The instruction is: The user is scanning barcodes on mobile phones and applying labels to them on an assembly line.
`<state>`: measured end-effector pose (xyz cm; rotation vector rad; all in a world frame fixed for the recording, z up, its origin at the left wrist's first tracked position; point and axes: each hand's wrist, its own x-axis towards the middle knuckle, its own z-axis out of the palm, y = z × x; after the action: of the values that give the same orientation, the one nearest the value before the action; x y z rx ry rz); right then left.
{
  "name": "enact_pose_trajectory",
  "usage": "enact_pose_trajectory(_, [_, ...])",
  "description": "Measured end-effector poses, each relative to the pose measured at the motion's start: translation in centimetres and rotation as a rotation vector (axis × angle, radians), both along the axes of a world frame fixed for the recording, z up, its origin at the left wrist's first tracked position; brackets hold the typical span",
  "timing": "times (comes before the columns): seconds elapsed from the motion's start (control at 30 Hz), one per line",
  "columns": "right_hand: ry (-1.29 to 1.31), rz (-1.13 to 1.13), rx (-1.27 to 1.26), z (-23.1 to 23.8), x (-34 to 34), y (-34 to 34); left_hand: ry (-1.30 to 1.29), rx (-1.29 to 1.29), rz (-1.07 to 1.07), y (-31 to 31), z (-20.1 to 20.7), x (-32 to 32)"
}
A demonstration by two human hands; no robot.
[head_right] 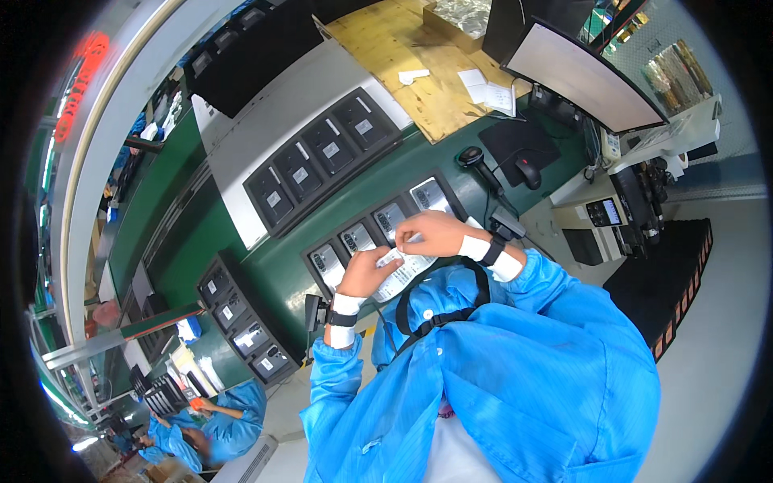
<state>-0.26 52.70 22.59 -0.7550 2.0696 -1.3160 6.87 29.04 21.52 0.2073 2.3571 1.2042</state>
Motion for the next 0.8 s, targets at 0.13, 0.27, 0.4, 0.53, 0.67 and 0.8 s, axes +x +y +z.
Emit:
enact_pose_trajectory(0.13, [0.185, 0.189, 0.09, 1.7, -0.9, -1.9, 0.021, 0.07, 0.018, -0.1, 0.6, 0.2])
enact_pose_trajectory(0.27, [0.183, 0.263, 0.185, 2.3, -1.0, -2.6, 0.064, 0.087, 0.024, -0.2, 0.9, 0.3])
enact_pose_trajectory(0.4, [0.182, 0.258, 0.171, 2.0, -0.9, -2.6, 0.061, 0.062, 0.008, -0.1, 1.1, 0.3])
enact_pose_trajectory(0.53, [0.183, 0.243, 0.187, 1.1, -0.9, -2.2, 0.063, 0.065, 0.072, 0.2, 1.4, 0.8])
enact_pose_trajectory(0.67, [0.19, 0.151, 0.39, -0.6, -1.1, -1.8, 0.228, -0.155, 0.062, 1.0, 1.0, 1.3])
enact_pose_trajectory(0.8, [-0.058, -0.019, 0.024, -3.1, -1.9, 0.3, 0.358, -0.288, 0.037, 1.5, 0.3, 0.8])
